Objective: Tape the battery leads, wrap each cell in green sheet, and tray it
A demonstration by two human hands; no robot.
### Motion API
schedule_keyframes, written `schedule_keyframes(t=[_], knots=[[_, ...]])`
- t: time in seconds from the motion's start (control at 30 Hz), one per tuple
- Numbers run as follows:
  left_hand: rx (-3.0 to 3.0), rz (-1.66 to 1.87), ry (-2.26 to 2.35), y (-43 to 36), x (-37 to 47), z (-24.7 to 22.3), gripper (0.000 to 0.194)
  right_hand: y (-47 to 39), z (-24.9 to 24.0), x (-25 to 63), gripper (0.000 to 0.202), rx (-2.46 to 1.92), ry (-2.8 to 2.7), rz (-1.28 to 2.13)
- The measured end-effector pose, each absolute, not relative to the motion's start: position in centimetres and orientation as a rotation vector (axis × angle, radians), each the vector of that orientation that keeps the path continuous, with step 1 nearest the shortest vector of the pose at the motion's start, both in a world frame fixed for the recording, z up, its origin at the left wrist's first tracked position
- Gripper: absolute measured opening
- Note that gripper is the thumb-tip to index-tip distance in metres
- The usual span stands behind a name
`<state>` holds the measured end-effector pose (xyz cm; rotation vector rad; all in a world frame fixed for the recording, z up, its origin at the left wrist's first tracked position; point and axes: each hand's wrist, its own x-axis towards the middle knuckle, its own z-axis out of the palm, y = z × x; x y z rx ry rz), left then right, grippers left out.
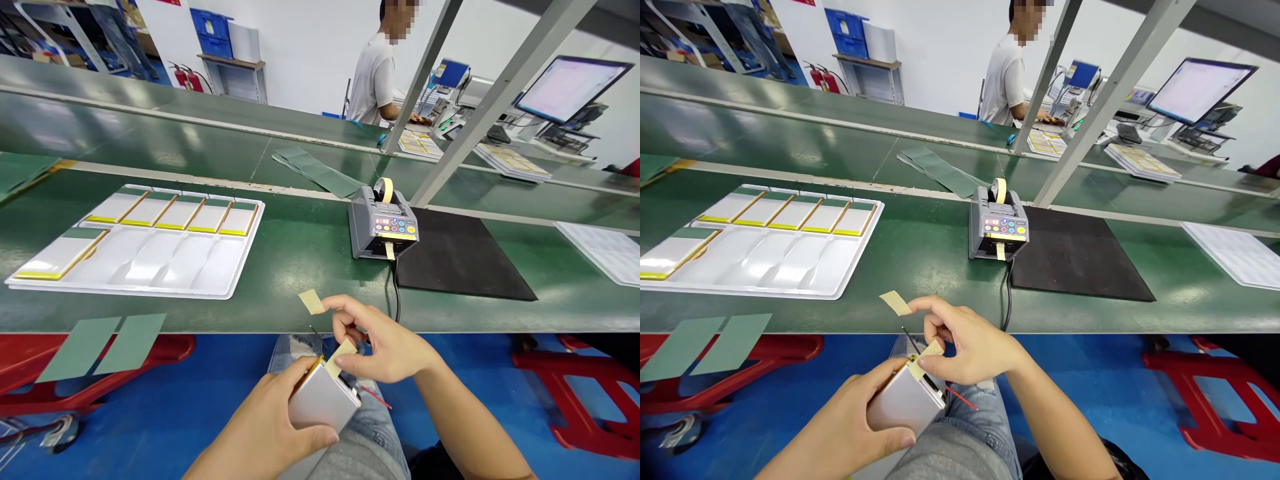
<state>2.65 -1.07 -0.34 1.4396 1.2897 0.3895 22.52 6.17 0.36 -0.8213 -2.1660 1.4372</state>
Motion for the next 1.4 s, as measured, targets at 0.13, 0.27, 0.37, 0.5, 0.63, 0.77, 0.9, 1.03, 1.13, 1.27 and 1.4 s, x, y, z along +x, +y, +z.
schedule_keyframes(t=[0.13,0.27,0.37,0.5,0.63,0.77,0.9,1.03,1.13,1.27,1.4], knots=[[1.441,0.355,1.282,-1.1,2.8,-0.3,0.053,6.2,0.2,22.5,0.062,-0.846,-2.198,1.424],[1.417,0.338,1.322,-1.1,3.1,0.0,0.050,6.2,0.2,22.5,0.063,-0.869,-2.233,1.366],[1.409,0.302,1.323,-1.0,3.3,0.2,0.050,6.2,0.2,22.5,0.063,-0.898,-2.274,1.312],[1.428,0.262,1.366,-1.1,3.4,-0.3,0.053,6.1,0.3,22.3,0.066,-0.984,-2.366,1.171],[1.519,0.248,1.432,-1.3,3.3,-1.7,0.052,6.0,0.5,22.1,0.069,-1.110,-2.465,1.037],[1.586,0.297,1.472,-1.2,2.9,-2.4,0.049,5.3,0.1,22.1,0.083,-1.225,-2.391,0.834],[1.627,0.280,1.543,-1.0,2.9,-2.1,0.046,3.9,-0.9,21.7,0.071,-1.138,-2.138,0.547],[1.722,0.267,1.565,-1.2,3.2,-2.4,0.044,2.4,-1.7,21.2,0.061,-1.063,-1.975,0.624],[1.851,0.281,1.568,-1.6,3.1,-3.2,0.041,2.0,-1.8,20.9,0.063,-1.164,-1.845,0.828],[2.125,0.377,1.555,-2.0,2.8,-4.4,0.041,2.3,-1.4,21.0,0.061,-1.300,-1.623,1.217],[2.314,0.469,1.539,-2.0,2.7,-5.1,0.050,2.8,-1.5,21.0,0.060,-1.201,-1.449,1.497]])
